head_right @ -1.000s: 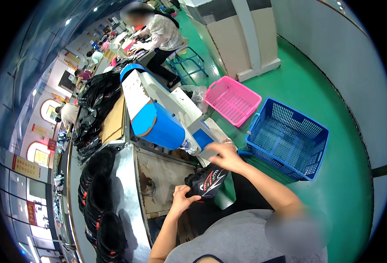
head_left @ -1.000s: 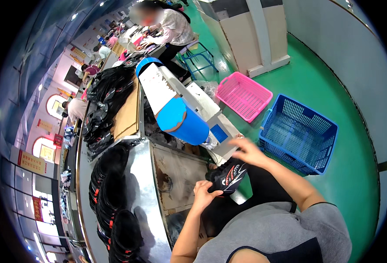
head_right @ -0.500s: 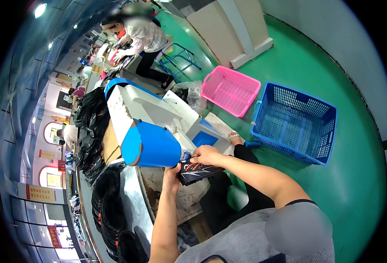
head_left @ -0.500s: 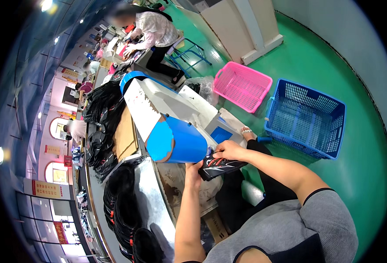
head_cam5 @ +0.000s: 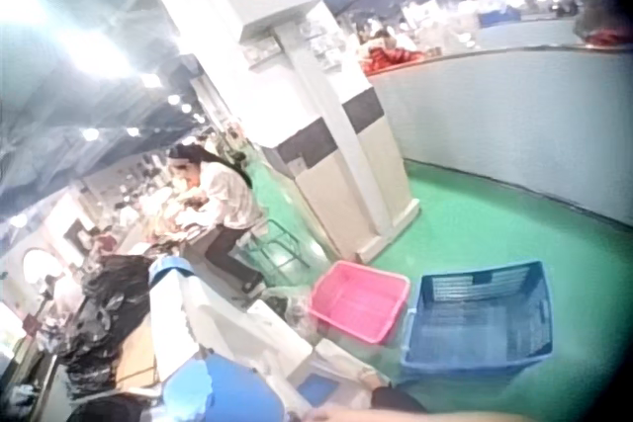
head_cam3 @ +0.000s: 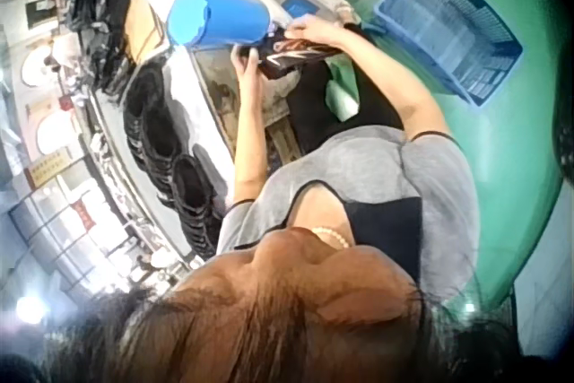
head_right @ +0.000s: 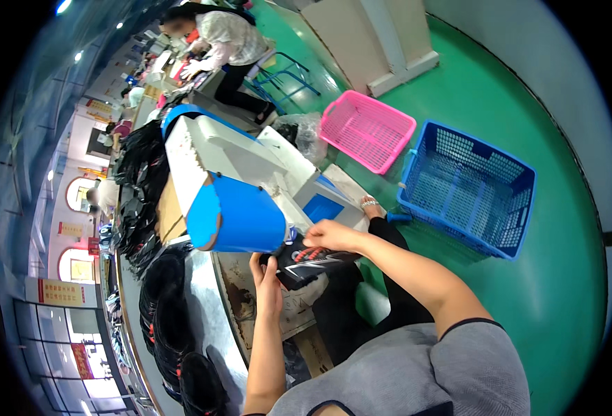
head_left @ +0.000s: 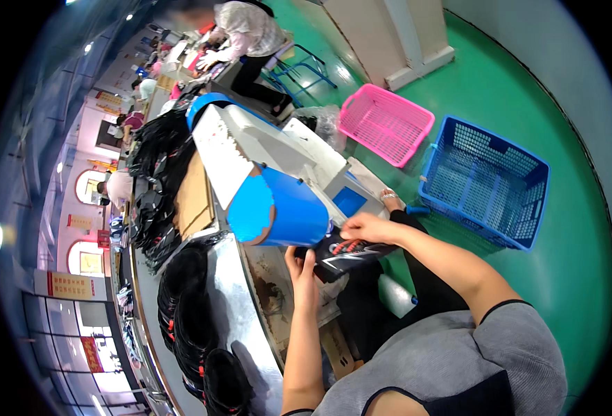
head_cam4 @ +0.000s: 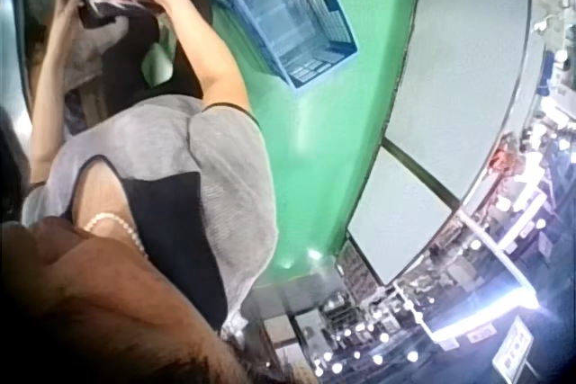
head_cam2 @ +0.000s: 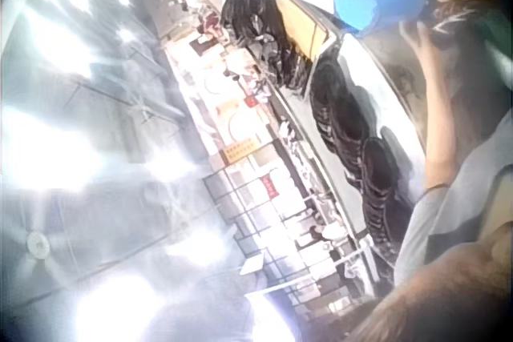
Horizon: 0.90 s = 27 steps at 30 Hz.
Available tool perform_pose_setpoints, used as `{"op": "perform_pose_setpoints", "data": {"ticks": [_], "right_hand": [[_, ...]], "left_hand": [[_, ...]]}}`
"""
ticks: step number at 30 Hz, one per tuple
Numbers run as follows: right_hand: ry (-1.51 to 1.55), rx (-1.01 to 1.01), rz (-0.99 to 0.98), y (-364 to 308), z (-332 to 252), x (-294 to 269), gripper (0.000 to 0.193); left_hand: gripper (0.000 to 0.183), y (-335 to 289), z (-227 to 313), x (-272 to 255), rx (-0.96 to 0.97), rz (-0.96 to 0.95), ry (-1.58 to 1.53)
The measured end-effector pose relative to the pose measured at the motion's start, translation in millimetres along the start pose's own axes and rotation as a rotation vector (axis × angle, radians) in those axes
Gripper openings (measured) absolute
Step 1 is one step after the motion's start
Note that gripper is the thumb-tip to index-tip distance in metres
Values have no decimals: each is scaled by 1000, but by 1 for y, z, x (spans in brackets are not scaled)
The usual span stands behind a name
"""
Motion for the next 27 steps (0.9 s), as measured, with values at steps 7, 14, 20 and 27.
{"op": "perform_pose_setpoints", "data": {"ticks": [7,14,20,27], "right_hand": [[-29,-263,-328,-62,-34,50,22],[-104,-283,83,-55,-38,32,22],[446,244,177,-22,11,43,28],[536,148,451,-14,14,23,18]], "left_hand": [[71,-96,-84,-23,-790,-149,-656],[47,-72,-1,-10,-259,-207,-568],[51,-33,-3,8,-63,-108,-293],[35,12,-20,18,-97,78,-224]]}}
Point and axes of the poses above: each hand's wrist, its own y-axis towards the middle knuckle, its own x-axis out of the palm, z = x × y, the point moved 9 cm from there along y, towards the middle knuckle, and after that the axes turned 6 degrees about z, right-handed, at the moved point
